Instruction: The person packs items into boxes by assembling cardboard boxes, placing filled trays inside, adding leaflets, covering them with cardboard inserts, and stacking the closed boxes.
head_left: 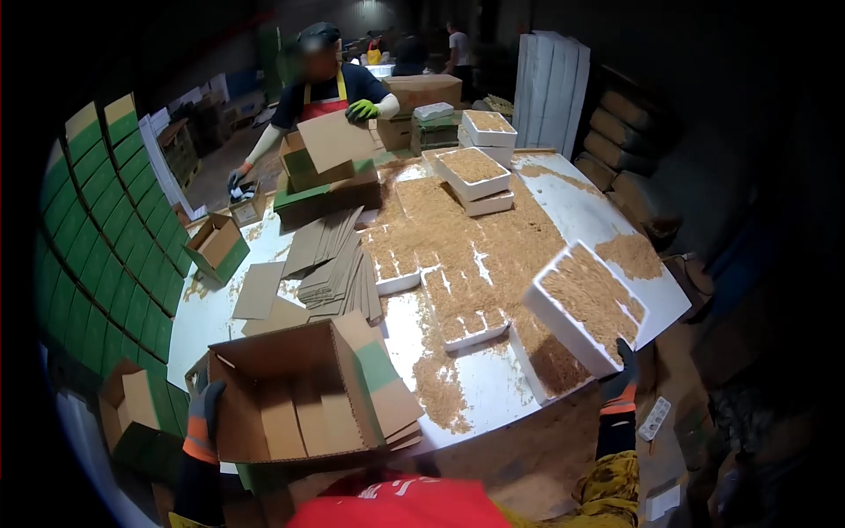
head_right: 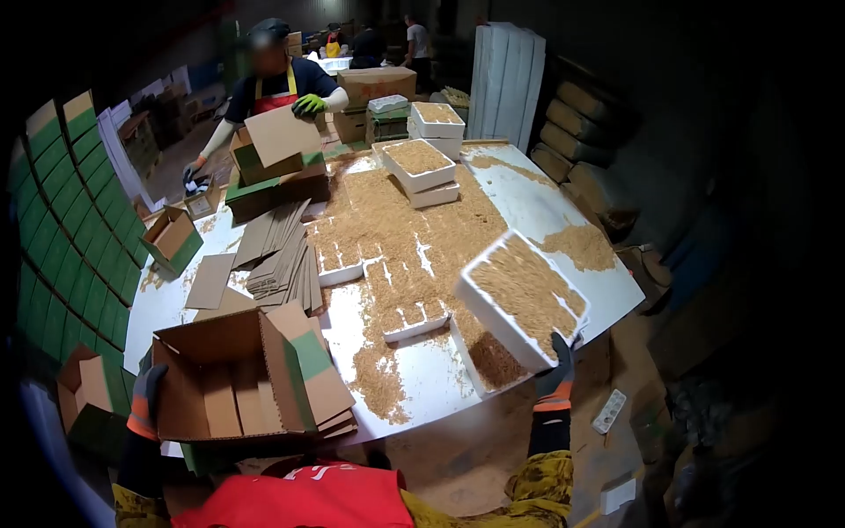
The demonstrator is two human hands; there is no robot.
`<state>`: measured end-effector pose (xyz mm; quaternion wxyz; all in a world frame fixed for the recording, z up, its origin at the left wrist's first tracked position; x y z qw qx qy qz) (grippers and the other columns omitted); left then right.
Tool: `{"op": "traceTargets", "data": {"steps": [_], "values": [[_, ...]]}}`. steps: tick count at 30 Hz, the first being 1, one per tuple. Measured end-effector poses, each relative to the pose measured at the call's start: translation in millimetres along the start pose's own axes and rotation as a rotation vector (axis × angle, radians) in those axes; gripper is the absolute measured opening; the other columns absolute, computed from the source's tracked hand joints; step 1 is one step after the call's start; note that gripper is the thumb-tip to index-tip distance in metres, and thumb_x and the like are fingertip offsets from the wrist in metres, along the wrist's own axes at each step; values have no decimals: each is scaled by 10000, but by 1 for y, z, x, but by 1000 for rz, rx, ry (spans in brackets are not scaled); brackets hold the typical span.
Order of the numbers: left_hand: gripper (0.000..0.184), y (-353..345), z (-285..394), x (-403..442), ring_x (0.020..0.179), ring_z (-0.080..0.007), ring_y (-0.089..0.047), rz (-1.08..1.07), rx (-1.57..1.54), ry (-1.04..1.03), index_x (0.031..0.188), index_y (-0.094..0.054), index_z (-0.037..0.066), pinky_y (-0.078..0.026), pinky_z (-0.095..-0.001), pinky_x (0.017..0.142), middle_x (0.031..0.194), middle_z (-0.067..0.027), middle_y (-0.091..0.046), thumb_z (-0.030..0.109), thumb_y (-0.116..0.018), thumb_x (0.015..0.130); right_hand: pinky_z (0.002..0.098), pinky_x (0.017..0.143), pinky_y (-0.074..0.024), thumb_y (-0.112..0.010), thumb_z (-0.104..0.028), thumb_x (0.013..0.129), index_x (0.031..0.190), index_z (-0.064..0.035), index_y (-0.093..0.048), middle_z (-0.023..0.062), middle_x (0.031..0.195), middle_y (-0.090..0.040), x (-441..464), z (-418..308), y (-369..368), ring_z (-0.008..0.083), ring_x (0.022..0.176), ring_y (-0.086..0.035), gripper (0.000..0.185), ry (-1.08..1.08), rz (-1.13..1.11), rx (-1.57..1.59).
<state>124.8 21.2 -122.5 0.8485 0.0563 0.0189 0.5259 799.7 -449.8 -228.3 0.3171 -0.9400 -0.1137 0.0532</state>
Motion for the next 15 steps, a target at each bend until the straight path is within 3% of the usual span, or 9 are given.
{"op": "traceTargets", "data": {"steps": [2,4,5,6,8,10,11,12,15], "values": [[454,14,-25,11,1119,-213,-516,27,-59,73,1313,-463,2,-428,-321,962,1247,-102,-528,121,-500,877,378,968,-429,-565,-95,884,1266,-26,-534,97,1230,-552,-47,2,-68,235,1120,-535,389,-77,-124,81],[513,14,-12,19,1220,-257,-448,83,379,-139,1376,-397,-6,-371,-330,1017,1376,-148,-447,131,-493,890,399,995,-413,-512,-158,916,1194,6,-566,126,1250,-539,-92,-18,-144,247,1155,-510,327,286,-373,-549],[510,20,-16,18,1230,-266,-430,91,546,-149,1387,-381,1,-362,-314,1013,1428,-165,-403,143,-488,909,388,969,-440,-563,-115,894,1177,6,-578,155,1215,-567,-118,-18,-179,250,1125,-542,308,210,-442,-406],[462,1,18,8,1266,-296,-437,61,582,-197,1335,-452,6,-339,-352,1055,1411,-186,-420,144,-499,896,382,958,-449,-582,-103,881,1179,4,-576,152,1199,-579,-141,-27,-212,251,1111,-555,316,336,-526,-581],[224,6,5,7,1269,-339,-430,27,802,-421,1126,-550,48,-326,-358,1065,1411,-213,-410,87,-423,946,370,937,-466,-622,-79,855,1182,1,-574,145,1168,-604,-199,-20,-270,251,1083,-581,340,614,-724,-914],[429,17,-9,12,1299,-259,-408,18,587,-373,1361,-421,27,-320,-299,1068,1423,-177,-406,189,-461,966,363,908,-483,-602,-61,853,1164,1,-584,145,1148,-618,-254,-9,-323,260,1066,-599,318,737,-950,-930],[471,24,-16,13,1309,-249,-396,58,421,-297,1375,-400,12,-303,-295,1075,1428,-178,-399,234,-469,965,363,900,-484,-553,-64,875,1153,5,-591,153,1164,-610,-276,1,-342,262,1070,-596,290,735,-1046,-928],[519,26,-22,14,1318,-240,-383,92,253,-229,1389,-379,-2,-287,-292,1083,1434,-180,-391,279,-477,964,342,893,-479,-556,-82,851,1210,12,-534,147,1173,-600,-293,6,-360,243,1058,-591,371,663,-1094,-893],[611,9,-6,8,1329,-231,-361,117,-105,-163,1415,-324,-24,-260,-286,1092,1442,-171,-383,355,-470,959,281,869,-464,-568,-135,781,1379,33,-364,131,1199,-571,-322,31,-400,185,1023,-578,654,-87,-1025,-648]]}}
Point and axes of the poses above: each hand's wrist, its own x-axis towards the middle knuckle, its own y-axis out of the back of the hand, z = x × y, the point moved 10 cm from there along x, towards the middle knuckle
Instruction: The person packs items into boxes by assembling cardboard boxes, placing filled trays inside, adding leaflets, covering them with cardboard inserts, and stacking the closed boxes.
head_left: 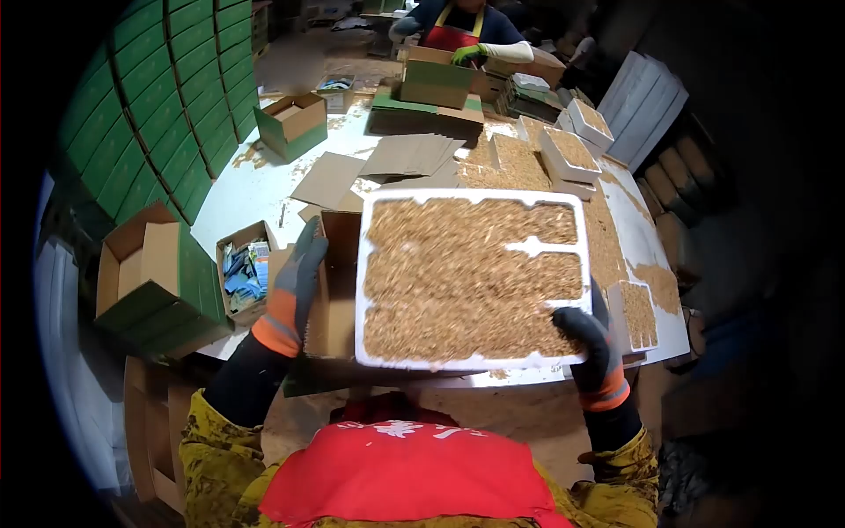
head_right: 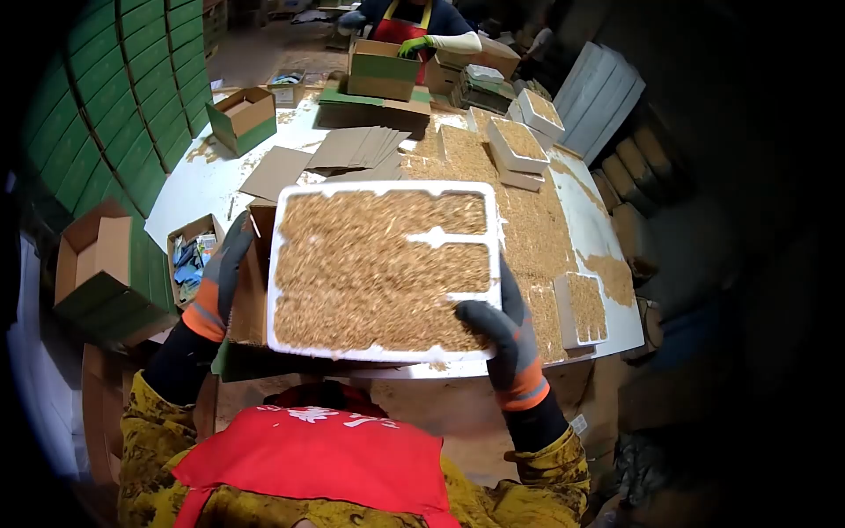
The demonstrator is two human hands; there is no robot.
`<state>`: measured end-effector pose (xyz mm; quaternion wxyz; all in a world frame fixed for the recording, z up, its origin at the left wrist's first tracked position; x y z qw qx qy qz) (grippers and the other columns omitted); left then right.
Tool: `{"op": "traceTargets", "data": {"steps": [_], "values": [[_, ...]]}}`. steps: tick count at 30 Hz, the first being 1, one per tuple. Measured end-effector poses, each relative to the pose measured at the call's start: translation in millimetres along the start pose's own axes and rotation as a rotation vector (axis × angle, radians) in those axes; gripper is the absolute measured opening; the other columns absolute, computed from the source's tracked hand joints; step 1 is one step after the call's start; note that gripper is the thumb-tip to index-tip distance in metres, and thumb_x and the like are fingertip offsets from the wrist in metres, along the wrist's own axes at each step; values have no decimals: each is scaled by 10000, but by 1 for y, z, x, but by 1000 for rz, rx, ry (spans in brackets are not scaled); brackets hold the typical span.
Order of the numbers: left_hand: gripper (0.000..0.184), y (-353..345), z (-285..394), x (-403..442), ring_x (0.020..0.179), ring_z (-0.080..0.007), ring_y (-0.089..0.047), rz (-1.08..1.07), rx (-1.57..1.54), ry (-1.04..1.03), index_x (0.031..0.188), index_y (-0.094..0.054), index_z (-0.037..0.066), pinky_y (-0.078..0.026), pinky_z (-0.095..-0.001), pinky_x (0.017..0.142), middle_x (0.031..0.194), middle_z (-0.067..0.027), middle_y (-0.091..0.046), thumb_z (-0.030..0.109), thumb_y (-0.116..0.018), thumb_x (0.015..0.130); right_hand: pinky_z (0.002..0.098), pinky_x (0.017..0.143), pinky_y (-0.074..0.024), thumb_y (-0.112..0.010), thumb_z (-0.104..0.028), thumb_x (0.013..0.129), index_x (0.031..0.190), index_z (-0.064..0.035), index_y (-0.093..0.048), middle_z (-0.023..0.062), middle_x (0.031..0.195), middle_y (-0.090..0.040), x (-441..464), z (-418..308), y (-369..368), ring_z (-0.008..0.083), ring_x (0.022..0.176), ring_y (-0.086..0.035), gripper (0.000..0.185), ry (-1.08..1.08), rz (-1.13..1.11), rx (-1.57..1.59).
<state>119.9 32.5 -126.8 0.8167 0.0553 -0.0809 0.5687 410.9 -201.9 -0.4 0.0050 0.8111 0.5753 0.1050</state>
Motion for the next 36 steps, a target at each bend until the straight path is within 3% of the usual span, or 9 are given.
{"op": "traceTargets", "data": {"steps": [9,13,17,21,23,25,27,31,36], "values": [[562,-3,25,-24,1296,-184,-376,67,19,86,1411,-346,-14,-262,-285,1087,1405,-144,-423,359,-418,997,285,874,-470,-632,-89,797,1403,-3,-326,105,1162,-584,28,23,-65,167,1034,-571,684,-316,-117,-4],[499,8,25,-27,1039,-190,-560,193,63,-39,1370,-434,26,-422,-270,904,1178,-150,-597,346,-447,988,297,639,-502,-688,-340,833,1288,-18,-480,62,907,-663,32,42,-71,157,695,-618,595,-485,-307,-453],[408,28,-4,-8,1009,-174,-584,165,-202,-101,1290,-519,29,-441,-278,903,1149,-119,-621,299,-450,991,370,644,-512,-691,-393,794,839,-24,-654,153,744,-661,60,53,-74,290,660,-648,374,-249,-534,-1289],[237,154,-97,20,923,-247,-616,511,398,-70,1057,-595,-11,-481,-328,817,1023,-130,-657,158,-557,896,408,658,-506,-570,-419,849,858,-92,-659,140,770,-673,64,78,-97,318,767,-662,339,-67,-702,-1742],[323,221,-176,29,927,-337,-622,611,761,56,1048,-602,-6,-483,-382,834,1023,-177,-655,247,-613,847,414,641,-506,-580,-412,859,856,-73,-660,160,770,-668,63,76,-108,324,731,-657,348,133,-725,-1663],[439,232,-190,37,950,-385,-612,641,1072,434,1056,-608,9,-481,-429,844,1040,-211,-643,367,-641,805,304,570,-496,-637,-294,878,930,-13,-659,125,721,-660,101,32,-100,162,624,-626,287,-76,-612,-675],[538,238,-218,44,980,-361,-618,606,1256,592,1073,-604,24,-480,-441,854,1053,-208,-644,447,-674,750,222,530,-471,-611,-245,900,964,-18,-664,51,694,-640,143,37,-45,76,627,-587,242,-318,-310,-365],[604,265,-260,41,999,-339,-616,647,1298,647,1042,-599,49,-480,-420,852,1038,-183,-652,490,-739,654,196,494,-457,-615,-259,896,1027,-13,-634,52,776,-633,242,177,16,65,627,-577,279,-296,-134,-173],[479,291,-272,39,972,-303,-627,627,1159,699,999,-623,77,-486,-393,830,1024,-126,-666,393,-762,666,402,928,-443,-696,-551,739,1227,48,-519,237,1207,-571,325,399,39,351,1151,-530,792,-311,70,-719]]}}
Point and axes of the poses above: each hand's wrist, its own x-axis towards the middle knuckle, its own y-axis out of the back of the hand, z = x × y, the point moved 10 cm from there along x, towards the middle knuckle
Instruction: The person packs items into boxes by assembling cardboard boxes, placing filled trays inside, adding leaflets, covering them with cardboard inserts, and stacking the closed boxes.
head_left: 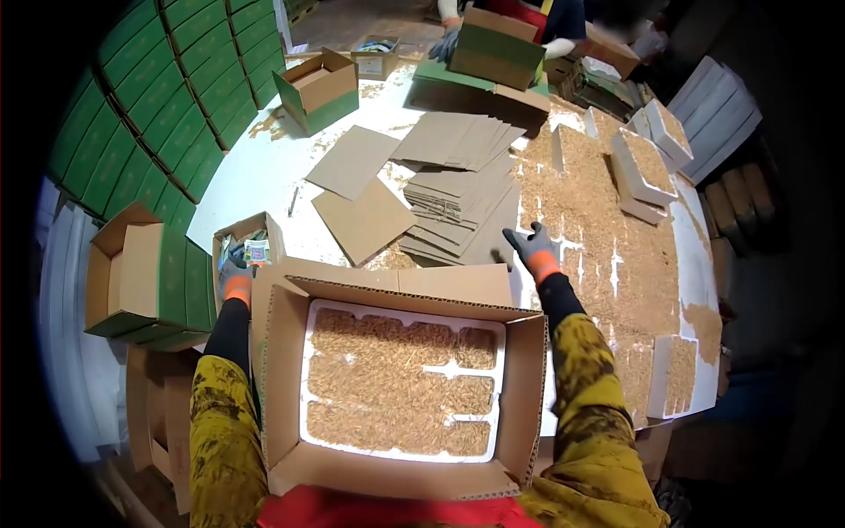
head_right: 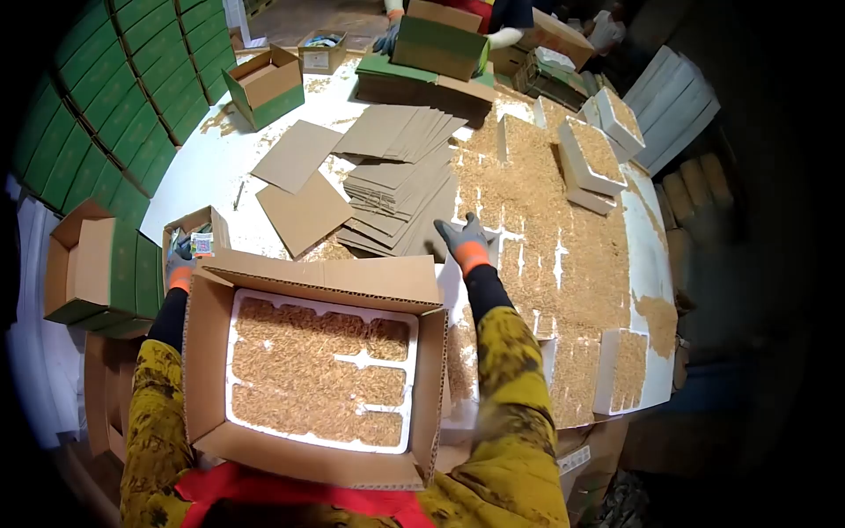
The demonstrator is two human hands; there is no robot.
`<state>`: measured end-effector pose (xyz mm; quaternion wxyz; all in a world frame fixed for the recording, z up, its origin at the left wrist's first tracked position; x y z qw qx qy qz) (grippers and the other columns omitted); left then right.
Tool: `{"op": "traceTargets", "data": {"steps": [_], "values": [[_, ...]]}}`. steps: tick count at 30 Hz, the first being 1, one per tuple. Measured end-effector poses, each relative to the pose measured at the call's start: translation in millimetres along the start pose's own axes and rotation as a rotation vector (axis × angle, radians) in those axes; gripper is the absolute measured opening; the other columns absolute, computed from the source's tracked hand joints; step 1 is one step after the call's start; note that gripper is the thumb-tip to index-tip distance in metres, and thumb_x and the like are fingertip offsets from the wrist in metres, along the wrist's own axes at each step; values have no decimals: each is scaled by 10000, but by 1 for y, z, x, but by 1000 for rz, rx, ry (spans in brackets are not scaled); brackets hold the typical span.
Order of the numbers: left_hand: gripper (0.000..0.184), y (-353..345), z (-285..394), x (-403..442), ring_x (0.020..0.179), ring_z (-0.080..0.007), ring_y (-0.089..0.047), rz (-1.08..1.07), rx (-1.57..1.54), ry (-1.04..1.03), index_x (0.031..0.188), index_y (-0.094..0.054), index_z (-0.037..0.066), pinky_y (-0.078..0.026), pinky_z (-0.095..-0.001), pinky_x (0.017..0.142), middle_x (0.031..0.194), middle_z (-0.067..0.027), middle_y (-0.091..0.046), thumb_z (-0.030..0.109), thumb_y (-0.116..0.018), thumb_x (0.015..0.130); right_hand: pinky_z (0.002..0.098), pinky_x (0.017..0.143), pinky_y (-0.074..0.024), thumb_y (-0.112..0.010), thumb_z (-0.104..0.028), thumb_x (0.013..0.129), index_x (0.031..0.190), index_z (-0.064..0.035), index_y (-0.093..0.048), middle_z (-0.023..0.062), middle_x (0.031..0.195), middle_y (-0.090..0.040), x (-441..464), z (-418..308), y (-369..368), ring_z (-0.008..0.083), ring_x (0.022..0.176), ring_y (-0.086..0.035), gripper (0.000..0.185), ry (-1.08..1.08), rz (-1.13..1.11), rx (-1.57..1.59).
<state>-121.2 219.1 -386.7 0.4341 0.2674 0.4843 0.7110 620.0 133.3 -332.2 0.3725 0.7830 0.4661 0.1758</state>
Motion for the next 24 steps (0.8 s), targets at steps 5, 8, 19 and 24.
{"op": "traceTargets", "data": {"steps": [5,8,19,24], "values": [[419,8,-8,9,1006,-345,-612,-11,21,-19,1026,-615,42,-485,-436,831,1079,-197,-638,396,-642,802,436,843,-475,-721,-217,707,1171,18,-532,237,1097,-615,0,-4,-55,405,992,-585,553,399,-281,-18],[446,17,-10,-3,993,-381,-609,21,97,-23,1052,-620,38,-481,-475,826,1062,-234,-634,434,-533,867,435,861,-483,-741,-154,649,1159,-37,-571,212,1066,-626,-20,-24,-19,407,980,-588,550,871,-20,-371],[395,58,-7,-26,982,-419,-592,-46,-82,-98,974,-670,42,-469,-469,857,1029,-248,-632,401,-571,842,307,630,-487,-608,-218,863,912,-23,-656,24,815,-648,-31,43,165,151,671,-594,207,-63,-53,476],[390,28,-29,11,947,-450,-585,-148,-96,-346,976,-638,3,-458,-507,813,996,-265,-622,360,-508,888,264,716,-456,-605,-231,883,994,29,-666,40,914,-675,-99,-11,226,109,791,-572,290,200,291,352]]}}
Point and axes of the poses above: each hand's wrist, its own x-axis towards the middle knuckle, its own y-axis out of the back of the hand, z = x × y, the point moved 10 cm from there along x, towards the middle knuckle
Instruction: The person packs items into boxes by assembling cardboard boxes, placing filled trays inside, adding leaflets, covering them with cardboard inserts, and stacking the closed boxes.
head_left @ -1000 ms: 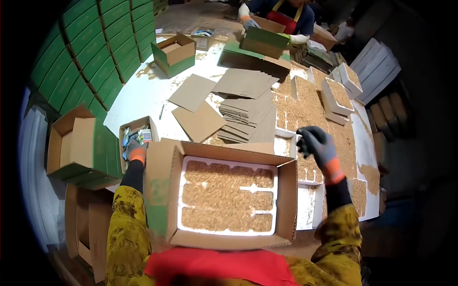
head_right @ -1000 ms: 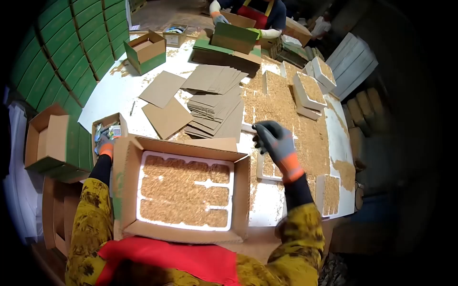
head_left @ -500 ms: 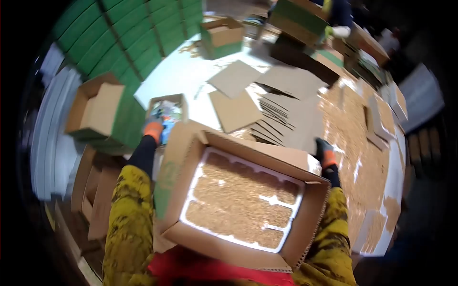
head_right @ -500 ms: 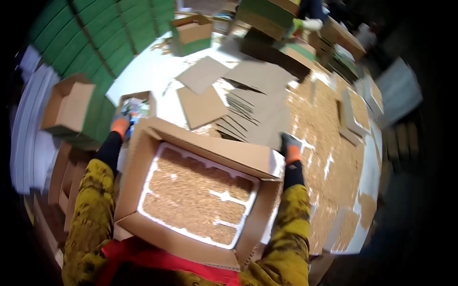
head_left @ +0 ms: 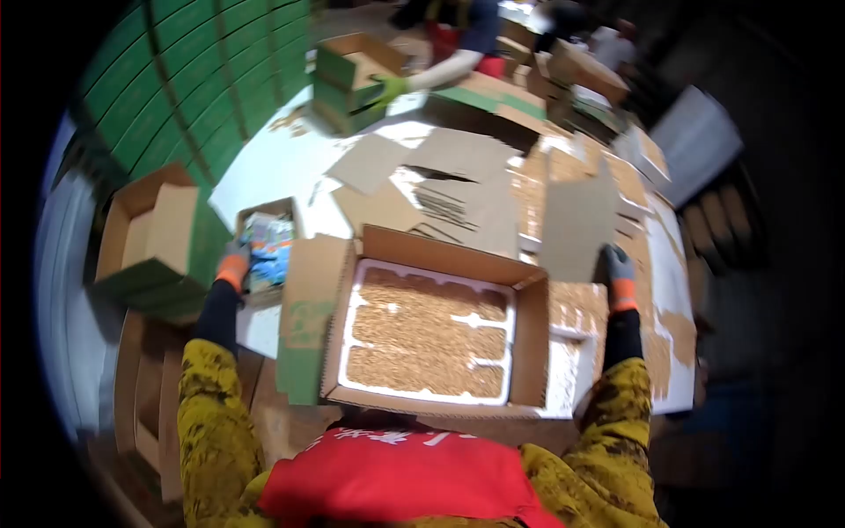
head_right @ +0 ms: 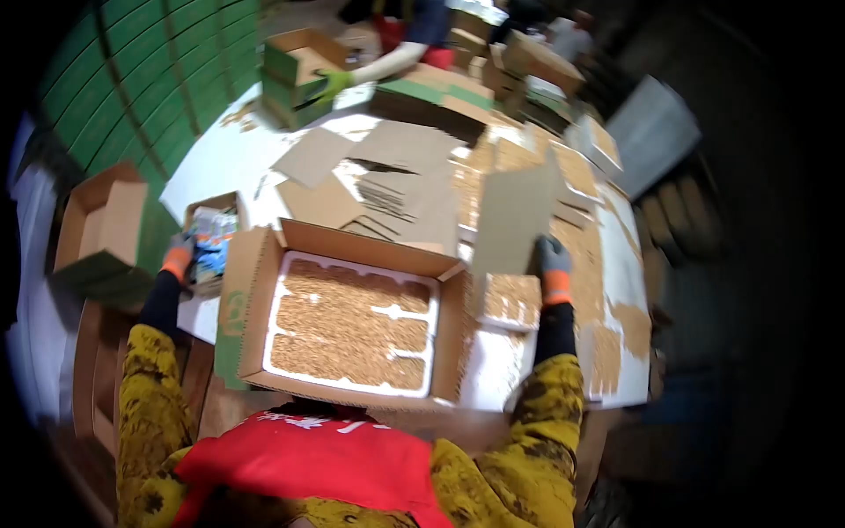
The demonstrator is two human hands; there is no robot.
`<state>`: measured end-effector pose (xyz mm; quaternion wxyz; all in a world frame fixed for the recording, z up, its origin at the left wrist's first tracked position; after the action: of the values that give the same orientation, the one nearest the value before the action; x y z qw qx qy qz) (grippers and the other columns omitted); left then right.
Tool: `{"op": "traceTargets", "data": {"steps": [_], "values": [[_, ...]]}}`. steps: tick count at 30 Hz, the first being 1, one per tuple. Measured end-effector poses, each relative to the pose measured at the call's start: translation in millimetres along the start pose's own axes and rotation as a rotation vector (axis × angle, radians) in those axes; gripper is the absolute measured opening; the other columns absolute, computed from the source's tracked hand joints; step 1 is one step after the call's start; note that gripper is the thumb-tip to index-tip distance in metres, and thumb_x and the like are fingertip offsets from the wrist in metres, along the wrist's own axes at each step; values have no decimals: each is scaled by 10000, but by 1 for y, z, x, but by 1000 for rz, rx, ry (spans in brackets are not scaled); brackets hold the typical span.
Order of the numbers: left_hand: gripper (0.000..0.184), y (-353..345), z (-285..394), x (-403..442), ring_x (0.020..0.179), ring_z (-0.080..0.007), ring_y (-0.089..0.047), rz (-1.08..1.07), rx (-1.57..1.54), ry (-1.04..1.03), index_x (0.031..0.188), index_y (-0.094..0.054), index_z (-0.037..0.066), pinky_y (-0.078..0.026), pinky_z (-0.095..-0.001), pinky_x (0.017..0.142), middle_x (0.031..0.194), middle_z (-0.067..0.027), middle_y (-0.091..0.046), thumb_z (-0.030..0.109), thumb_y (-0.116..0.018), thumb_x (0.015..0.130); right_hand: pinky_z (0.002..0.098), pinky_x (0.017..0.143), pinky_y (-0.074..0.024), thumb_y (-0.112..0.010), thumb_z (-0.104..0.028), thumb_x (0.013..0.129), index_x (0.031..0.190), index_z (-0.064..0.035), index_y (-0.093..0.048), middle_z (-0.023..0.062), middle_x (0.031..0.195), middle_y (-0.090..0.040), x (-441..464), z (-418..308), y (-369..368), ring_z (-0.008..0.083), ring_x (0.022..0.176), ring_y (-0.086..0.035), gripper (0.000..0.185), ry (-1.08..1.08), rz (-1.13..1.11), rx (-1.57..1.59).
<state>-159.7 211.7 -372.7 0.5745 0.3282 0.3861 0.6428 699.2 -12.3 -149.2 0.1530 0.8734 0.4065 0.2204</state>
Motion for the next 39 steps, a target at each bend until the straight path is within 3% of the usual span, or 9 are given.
{"op": "traceTargets", "data": {"steps": [7,18,20,22,24,26,31,36,39], "values": [[353,-8,14,12,939,-464,-577,-43,254,-192,899,-645,-30,-463,-514,796,969,-276,-627,295,-513,865,219,574,-410,-609,-230,910,951,-71,-657,-48,771,-584,-64,-52,-4,60,660,-512,171,-98,-96,205],[332,54,39,1,779,-323,-659,289,-437,52,925,-713,66,-498,-395,747,859,-161,-689,366,-659,795,249,770,-457,-606,-244,926,1085,20,-634,36,988,-646,-127,-96,23,94,859,-562,310,-7,57,114],[210,114,124,-36,604,-50,-499,348,-771,-156,899,-703,11,-406,-246,544,674,8,-610,214,-674,853,261,835,-468,-611,-193,921,1157,49,-603,76,1067,-651,-126,-102,41,123,928,-583,337,56,168,4],[140,193,251,-125,618,-78,-502,330,-1032,-413,861,-684,1,-425,-260,585,708,-24,-631,138,-656,862,271,866,-471,-613,-107,908,1161,56,-596,89,1077,-657,-144,-165,30,144,959,-595,302,197,171,13],[56,263,356,-250,629,-211,-569,659,-578,-1025,819,-655,31,-443,-293,585,723,-92,-604,85,-642,828,274,859,-480,-642,-54,867,1149,37,-605,109,1065,-666,-163,-214,21,149,966,-604,299,498,171,16],[136,211,422,-302,715,-264,-588,325,143,-1242,943,-638,75,-446,-354,618,799,-41,-615,126,-587,828,325,818,-497,-677,16,791,1077,-37,-646,123,1025,-667,-216,-320,-15,237,930,-637,292,907,171,-279],[347,185,390,-306,1149,-274,-490,299,-44,-1059,1227,-518,70,-336,-430,1027,1212,-152,-549,210,-513,909,279,698,-474,-641,-77,723,1023,-161,-697,-7,982,-639,-302,-361,-87,190,791,-591,318,1223,-268,-698],[416,150,330,-274,1181,-379,-475,-48,-926,-476,1274,-444,-48,-380,-382,1019,1257,-226,-511,94,-480,885,347,778,-495,-631,-230,815,1021,-144,-660,64,977,-653,-308,-272,-162,264,897,-609,225,883,-1214,-439],[447,137,343,-294,1210,-343,-482,75,-368,-906,1327,-408,-40,-386,-366,1017,1293,-228,-497,66,-465,897,381,826,-485,-596,-278,854,1080,-126,-641,102,974,-648,-313,-235,-172,299,948,-601,276,766,-1268,-580]]}}
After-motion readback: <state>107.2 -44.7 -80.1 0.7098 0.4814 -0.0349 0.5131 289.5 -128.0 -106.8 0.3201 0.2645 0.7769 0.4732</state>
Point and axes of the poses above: each hand's wrist, its own x-axis towards the middle knuckle, its own y-axis out of the back of the hand, z = x × y, the point moved 10 cm from there along x, towards the middle knuckle
